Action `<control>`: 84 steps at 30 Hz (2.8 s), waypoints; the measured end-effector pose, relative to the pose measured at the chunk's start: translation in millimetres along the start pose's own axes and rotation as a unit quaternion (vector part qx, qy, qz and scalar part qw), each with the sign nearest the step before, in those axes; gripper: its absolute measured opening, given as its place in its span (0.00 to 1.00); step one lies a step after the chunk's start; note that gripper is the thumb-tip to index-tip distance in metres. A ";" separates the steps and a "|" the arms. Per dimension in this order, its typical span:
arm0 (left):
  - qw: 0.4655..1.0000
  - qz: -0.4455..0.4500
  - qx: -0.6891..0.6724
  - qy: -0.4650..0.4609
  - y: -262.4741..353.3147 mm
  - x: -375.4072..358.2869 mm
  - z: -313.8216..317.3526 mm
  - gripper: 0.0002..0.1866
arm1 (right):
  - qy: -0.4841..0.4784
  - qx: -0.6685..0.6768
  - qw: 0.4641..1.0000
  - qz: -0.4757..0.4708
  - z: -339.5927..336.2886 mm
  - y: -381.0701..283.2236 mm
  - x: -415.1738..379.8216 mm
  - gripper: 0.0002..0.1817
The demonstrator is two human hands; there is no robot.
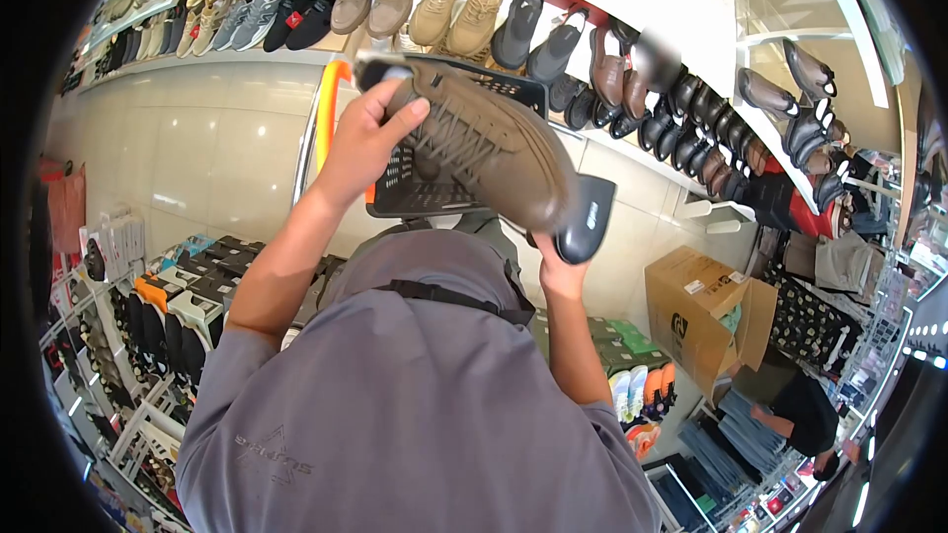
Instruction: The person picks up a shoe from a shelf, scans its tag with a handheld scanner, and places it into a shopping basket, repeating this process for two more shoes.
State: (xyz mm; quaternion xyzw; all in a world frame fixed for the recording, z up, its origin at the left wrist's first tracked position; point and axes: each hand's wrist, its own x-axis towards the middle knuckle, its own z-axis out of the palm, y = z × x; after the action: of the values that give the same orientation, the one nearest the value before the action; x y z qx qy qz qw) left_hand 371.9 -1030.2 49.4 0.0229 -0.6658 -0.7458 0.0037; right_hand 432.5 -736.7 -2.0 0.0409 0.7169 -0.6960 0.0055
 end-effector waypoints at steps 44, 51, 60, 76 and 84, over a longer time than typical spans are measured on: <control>0.815 -0.127 0.543 -0.156 -571.0 74.9 8.0 0.09 | -0.298 -0.269 0.812 0.423 -78.1 195.8 37.2 0.19; 0.783 -0.118 0.600 -0.115 -617.6 89.0 -8.7 0.16 | -0.314 -0.243 0.837 0.376 -55.5 212.7 42.6 0.21; 0.828 -0.259 0.485 -0.114 -538.2 0.2 28.4 0.09 | -0.379 -0.245 0.817 0.359 -23.4 187.8 36.6 0.22; 0.835 0.164 0.491 0.189 -89.9 -4.8 -37.2 0.18 | -0.328 -0.329 0.858 0.219 -1.0 130.3 26.5 0.23; 0.843 -0.172 0.442 0.253 -123.6 -9.4 -105.4 0.28 | -0.164 -0.415 0.872 0.200 -51.1 189.0 7.7 0.22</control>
State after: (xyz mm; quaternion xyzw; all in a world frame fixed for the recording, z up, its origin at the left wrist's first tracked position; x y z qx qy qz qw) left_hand 388.5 -1120.5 -85.0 0.3246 -0.8860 -0.3294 0.0330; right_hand 439.9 -680.1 -189.4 0.0628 0.9052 -0.3151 0.2781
